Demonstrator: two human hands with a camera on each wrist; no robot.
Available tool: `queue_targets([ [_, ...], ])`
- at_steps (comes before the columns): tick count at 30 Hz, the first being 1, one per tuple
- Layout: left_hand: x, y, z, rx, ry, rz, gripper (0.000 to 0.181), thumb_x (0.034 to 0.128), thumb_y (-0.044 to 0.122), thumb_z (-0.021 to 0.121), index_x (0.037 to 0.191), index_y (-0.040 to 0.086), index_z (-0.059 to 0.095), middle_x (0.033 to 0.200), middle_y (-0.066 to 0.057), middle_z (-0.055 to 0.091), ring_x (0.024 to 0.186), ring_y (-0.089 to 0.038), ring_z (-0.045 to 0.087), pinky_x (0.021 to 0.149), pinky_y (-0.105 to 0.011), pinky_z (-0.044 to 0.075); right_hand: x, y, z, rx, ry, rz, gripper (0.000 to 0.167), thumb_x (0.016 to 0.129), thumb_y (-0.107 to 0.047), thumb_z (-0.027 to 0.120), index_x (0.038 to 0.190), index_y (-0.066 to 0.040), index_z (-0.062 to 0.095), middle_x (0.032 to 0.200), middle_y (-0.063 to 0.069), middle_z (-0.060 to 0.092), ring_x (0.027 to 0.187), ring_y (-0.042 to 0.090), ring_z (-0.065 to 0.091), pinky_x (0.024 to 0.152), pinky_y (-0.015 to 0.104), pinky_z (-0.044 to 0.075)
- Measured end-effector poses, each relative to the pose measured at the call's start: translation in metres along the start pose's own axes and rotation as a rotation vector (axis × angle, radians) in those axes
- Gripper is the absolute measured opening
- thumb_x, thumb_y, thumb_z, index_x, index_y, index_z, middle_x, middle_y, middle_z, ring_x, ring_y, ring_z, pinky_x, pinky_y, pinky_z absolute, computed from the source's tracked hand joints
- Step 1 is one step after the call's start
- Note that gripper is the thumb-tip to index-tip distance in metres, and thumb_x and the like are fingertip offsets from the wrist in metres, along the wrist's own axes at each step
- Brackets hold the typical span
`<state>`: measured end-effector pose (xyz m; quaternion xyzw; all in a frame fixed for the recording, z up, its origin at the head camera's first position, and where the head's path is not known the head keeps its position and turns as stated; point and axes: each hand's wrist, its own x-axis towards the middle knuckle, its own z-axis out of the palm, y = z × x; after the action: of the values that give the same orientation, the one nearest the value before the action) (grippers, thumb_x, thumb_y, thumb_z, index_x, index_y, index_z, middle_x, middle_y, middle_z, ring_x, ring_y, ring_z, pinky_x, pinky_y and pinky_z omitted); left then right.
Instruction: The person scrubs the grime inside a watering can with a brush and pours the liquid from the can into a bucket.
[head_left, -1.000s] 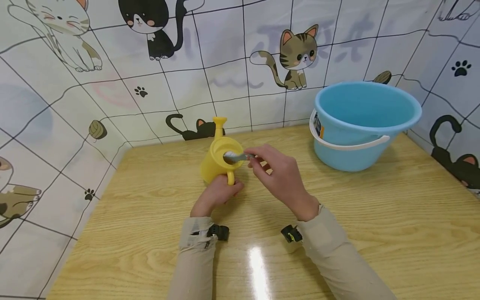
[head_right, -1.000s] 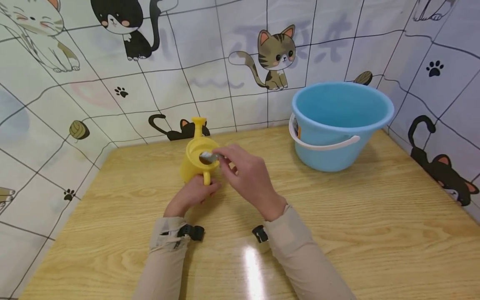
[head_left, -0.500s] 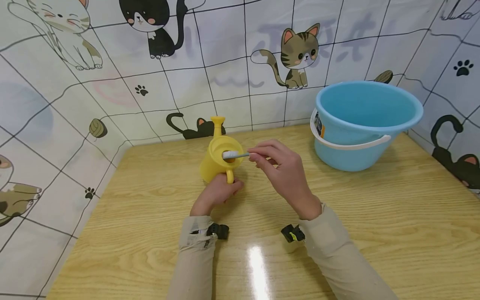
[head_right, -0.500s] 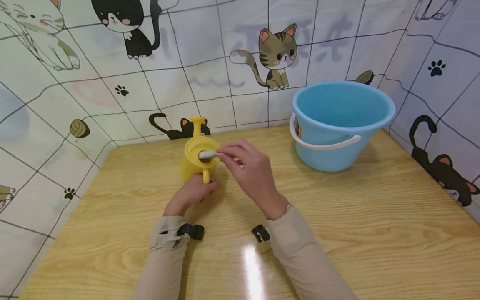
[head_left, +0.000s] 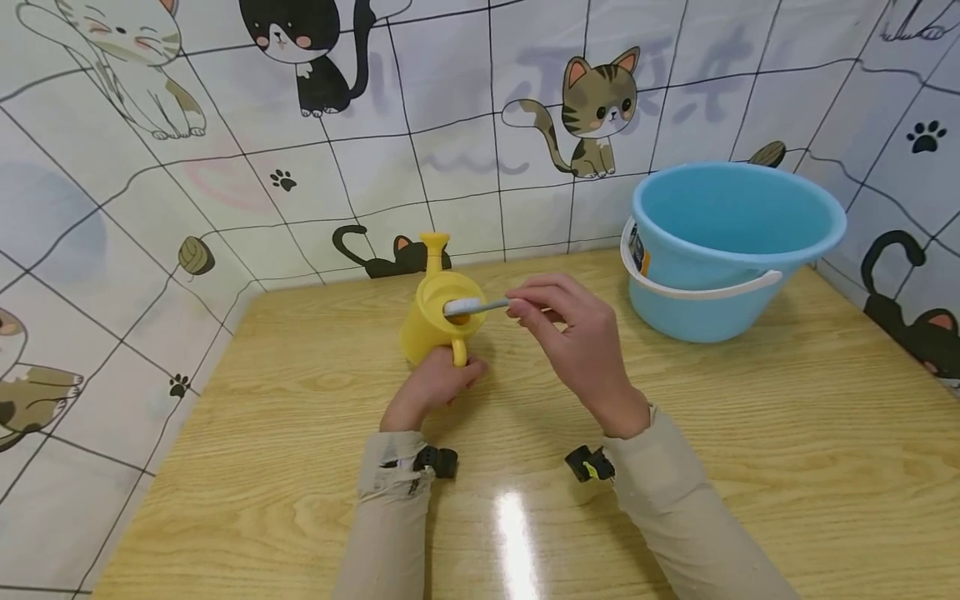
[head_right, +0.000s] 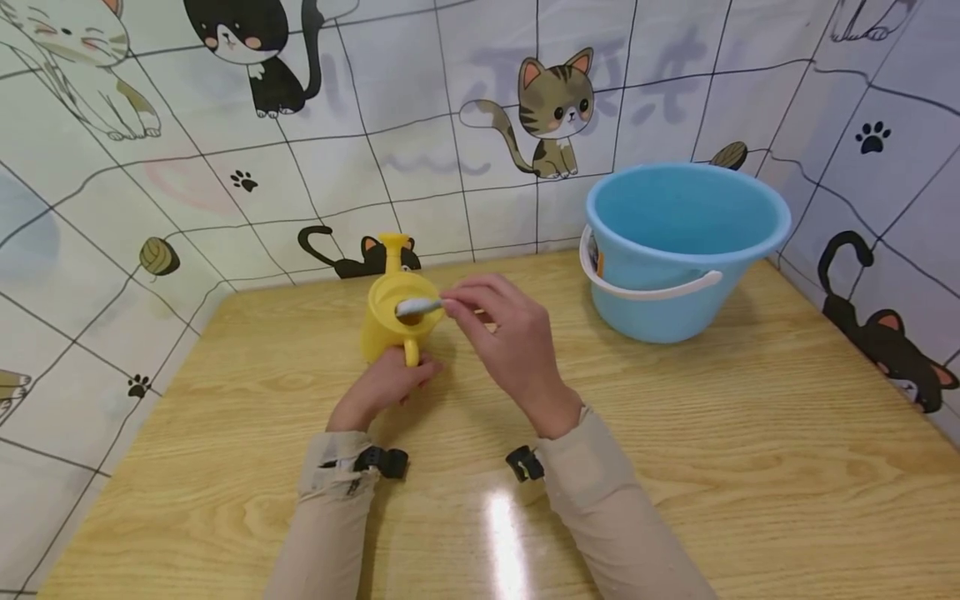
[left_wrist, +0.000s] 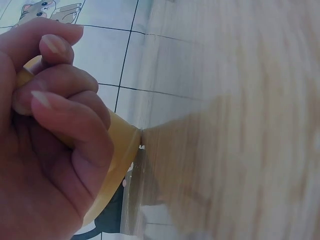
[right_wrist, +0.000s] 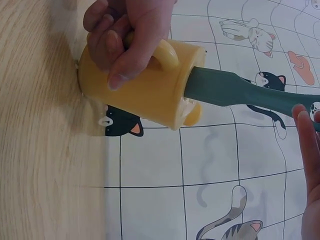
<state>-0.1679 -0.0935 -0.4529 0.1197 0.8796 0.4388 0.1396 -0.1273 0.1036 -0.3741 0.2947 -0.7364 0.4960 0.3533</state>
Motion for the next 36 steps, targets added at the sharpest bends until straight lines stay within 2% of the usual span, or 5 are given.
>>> queue_targets([
  [11,-0.001,-0.002,-0.001,-0.026,0.007,-0.041,0.03,0.079,0.029,0.053,0.056,0.011,0.046,0.048,0.001,0.034,0.036,-0.017,0.034,0.037,-0.026,0.028,0.006,0.0,-0.013,0.027,0.065,0.001,0.016,0.079,-0.004,0.065,0.095,-0.004,0.068,0.091,-0.002,0.061,0.075,0.008,0.061,0.065,0.023,0.05],
  [18,-0.001,-0.002,-0.002,0.01,0.022,-0.047,0.034,0.0802,0.03,0.055,0.054,0.013,0.041,0.046,0.001,0.033,0.036,-0.016,0.035,0.036,-0.026,0.028,0.008,0.002,-0.017,0.012,0.122,0.019,0.016,0.079,-0.003,0.065,0.094,-0.005,0.068,0.094,-0.003,0.061,0.078,0.01,0.061,0.066,0.023,0.05],
  [23,-0.003,-0.002,-0.002,0.053,0.045,-0.053,0.034,0.0796,0.031,0.054,0.053,0.014,0.04,0.045,0.002,0.034,0.036,-0.015,0.035,0.036,-0.026,0.028,0.008,0.009,-0.017,-0.061,0.149,0.044,0.015,0.08,-0.009,0.065,0.094,-0.006,0.068,0.095,-0.002,0.061,0.078,0.009,0.06,0.068,0.023,0.049],
  [27,-0.003,-0.001,-0.003,0.044,0.07,-0.04,0.035,0.0797,0.029,0.054,0.052,0.013,0.04,0.044,0.001,0.034,0.034,-0.016,0.036,0.036,-0.027,0.031,0.005,0.019,-0.019,-0.158,0.153,0.075,0.015,0.081,-0.014,0.065,0.093,-0.007,0.069,0.096,-0.001,0.061,0.08,0.01,0.06,0.068,0.022,0.049],
  [36,-0.001,0.002,-0.003,0.04,0.138,-0.079,0.032,0.0788,0.029,0.053,0.055,0.01,0.05,0.045,-0.001,0.043,0.032,-0.018,0.041,0.035,-0.03,0.039,-0.004,0.044,-0.024,-0.319,0.084,0.15,0.019,0.083,-0.022,0.063,0.091,-0.006,0.068,0.093,0.0,0.061,0.08,0.01,0.06,0.063,0.027,0.051],
])
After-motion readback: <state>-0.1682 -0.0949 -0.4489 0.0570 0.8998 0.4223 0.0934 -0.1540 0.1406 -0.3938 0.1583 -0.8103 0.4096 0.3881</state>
